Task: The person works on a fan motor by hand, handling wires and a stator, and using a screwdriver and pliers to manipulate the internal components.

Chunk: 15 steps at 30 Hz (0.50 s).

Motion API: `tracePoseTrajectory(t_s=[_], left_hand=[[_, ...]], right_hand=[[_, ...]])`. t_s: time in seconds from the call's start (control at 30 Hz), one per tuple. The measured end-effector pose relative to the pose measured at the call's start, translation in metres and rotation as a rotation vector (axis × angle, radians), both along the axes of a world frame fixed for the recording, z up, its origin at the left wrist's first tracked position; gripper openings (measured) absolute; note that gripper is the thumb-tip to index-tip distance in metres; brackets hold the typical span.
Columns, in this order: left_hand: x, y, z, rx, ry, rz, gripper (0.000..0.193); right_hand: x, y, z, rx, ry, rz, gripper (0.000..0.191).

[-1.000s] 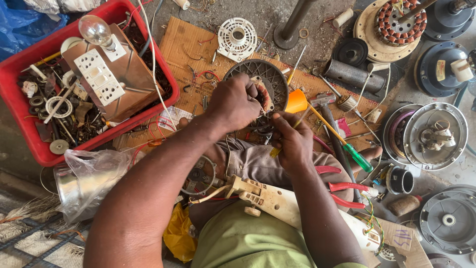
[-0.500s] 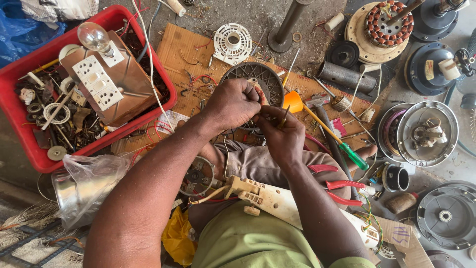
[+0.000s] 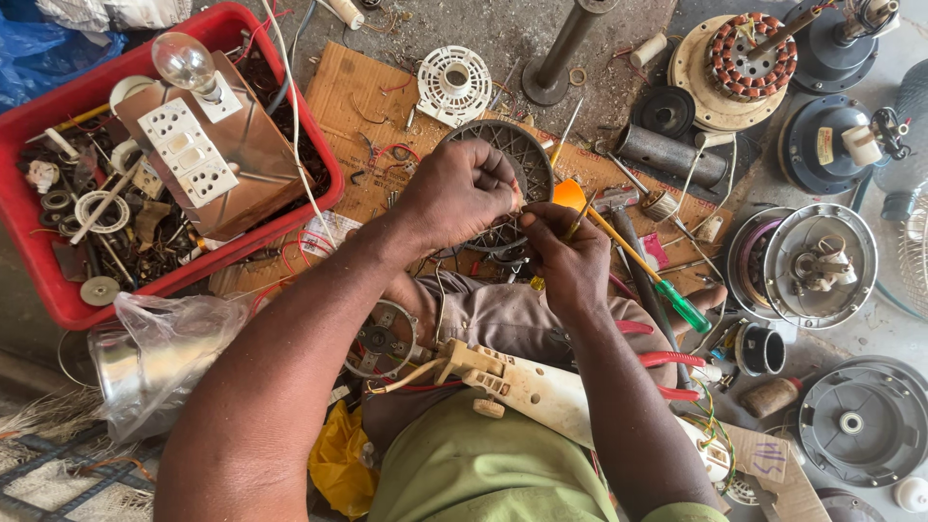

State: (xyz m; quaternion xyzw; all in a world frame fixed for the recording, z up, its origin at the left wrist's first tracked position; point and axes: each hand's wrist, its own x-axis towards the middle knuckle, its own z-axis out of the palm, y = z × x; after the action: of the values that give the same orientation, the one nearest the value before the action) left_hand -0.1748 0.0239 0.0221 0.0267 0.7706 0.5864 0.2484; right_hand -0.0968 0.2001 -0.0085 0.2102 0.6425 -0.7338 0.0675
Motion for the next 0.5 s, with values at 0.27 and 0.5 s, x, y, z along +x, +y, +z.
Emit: tracePoseTrajectory(t_s=[0.27,0.5], left_hand=[[-0.001,0.002,0.000,0.200,0.087,-0.038,0.021],[-0.001,-0.010,0.016,0.206,0.106,-0.012,0.022]], right_hand=[[0.004,0.006,0.004,-0.103,0.059,-0.007,0.014],[0.009,0.010,0.005,-0.099,0.060,0.024,0.013]])
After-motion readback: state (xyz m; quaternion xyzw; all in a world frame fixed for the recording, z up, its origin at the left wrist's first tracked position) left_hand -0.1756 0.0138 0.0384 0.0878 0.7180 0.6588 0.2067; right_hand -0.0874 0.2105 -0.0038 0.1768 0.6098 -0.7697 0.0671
